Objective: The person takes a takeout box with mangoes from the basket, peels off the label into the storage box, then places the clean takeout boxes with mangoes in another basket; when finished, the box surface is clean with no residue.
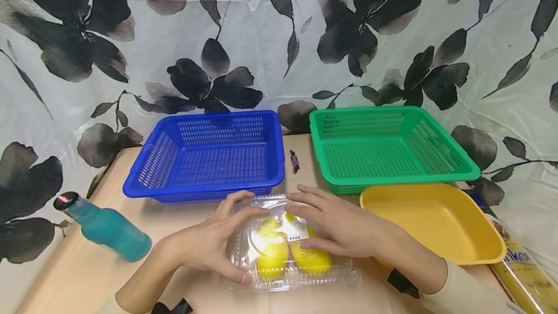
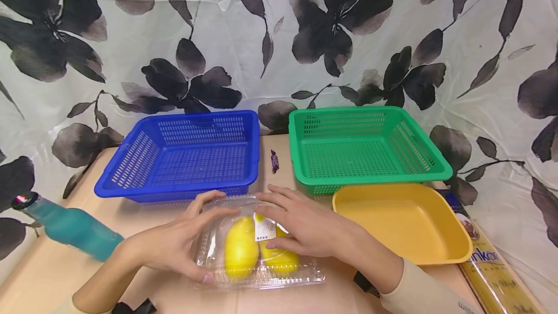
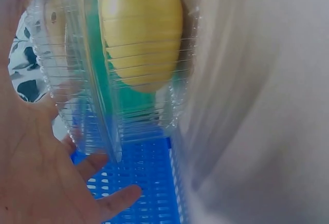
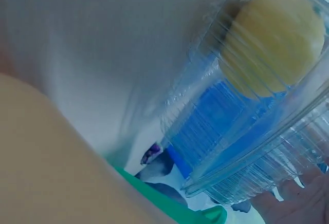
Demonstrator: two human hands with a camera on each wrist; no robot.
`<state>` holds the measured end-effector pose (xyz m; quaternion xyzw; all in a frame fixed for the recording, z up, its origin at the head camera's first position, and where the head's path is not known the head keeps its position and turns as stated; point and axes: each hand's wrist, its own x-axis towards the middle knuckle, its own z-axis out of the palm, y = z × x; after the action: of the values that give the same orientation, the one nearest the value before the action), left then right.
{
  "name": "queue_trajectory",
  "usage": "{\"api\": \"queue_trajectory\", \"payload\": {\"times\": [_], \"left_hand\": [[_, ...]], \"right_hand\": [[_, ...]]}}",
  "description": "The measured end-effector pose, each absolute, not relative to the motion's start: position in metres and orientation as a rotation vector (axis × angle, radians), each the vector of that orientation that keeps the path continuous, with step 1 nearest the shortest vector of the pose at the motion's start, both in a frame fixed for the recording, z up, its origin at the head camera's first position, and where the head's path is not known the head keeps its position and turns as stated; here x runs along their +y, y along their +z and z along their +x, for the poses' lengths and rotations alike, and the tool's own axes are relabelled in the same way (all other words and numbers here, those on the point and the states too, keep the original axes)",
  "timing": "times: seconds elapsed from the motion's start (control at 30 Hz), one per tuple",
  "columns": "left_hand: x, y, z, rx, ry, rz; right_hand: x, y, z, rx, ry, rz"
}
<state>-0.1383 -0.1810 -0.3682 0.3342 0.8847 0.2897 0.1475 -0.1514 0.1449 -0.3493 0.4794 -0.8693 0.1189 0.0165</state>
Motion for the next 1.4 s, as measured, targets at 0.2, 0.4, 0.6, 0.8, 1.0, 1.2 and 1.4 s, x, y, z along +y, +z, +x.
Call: {"api": "queue_trajectory", "payload": {"times": [0.2, 0.4, 0.6, 0.8, 1.0, 1.2, 1.4], "left_hand": [[-0.181, -0.374, -0.14, 2.509, 0.864, 0.966], [-0.18, -0.376, -0.143, 2.494, 0.857, 0.978], [-0.179, -0.375, -0.144, 2.479, 0.864, 0.951], [-0.18, -0.376, -0.143, 2.484, 0.865, 0.934], [-0.18, -0.374, -0.144, 2.478, 0.856, 0.927], [-0.18, -0.371, -0.146, 2.461, 0.847, 0.893], [-0.18, -0.372, -0.146, 2.454, 0.849, 0.905]], "right_hand": [[0.142, -0.353, -0.155, -2.661, 0.352, 1.523], [0.14, -0.354, -0.155, -2.655, 0.35, 1.558], [0.136, -0.352, -0.154, -2.632, 0.301, 1.577], [0.135, -0.35, -0.155, -2.66, 0.282, 1.571], [0.136, -0.35, -0.156, -2.678, 0.407, 1.557], [0.139, -0.347, -0.161, -2.675, 0.663, 1.568], [0.138, -0.343, -0.162, -2.761, 0.715, 1.529]]}}
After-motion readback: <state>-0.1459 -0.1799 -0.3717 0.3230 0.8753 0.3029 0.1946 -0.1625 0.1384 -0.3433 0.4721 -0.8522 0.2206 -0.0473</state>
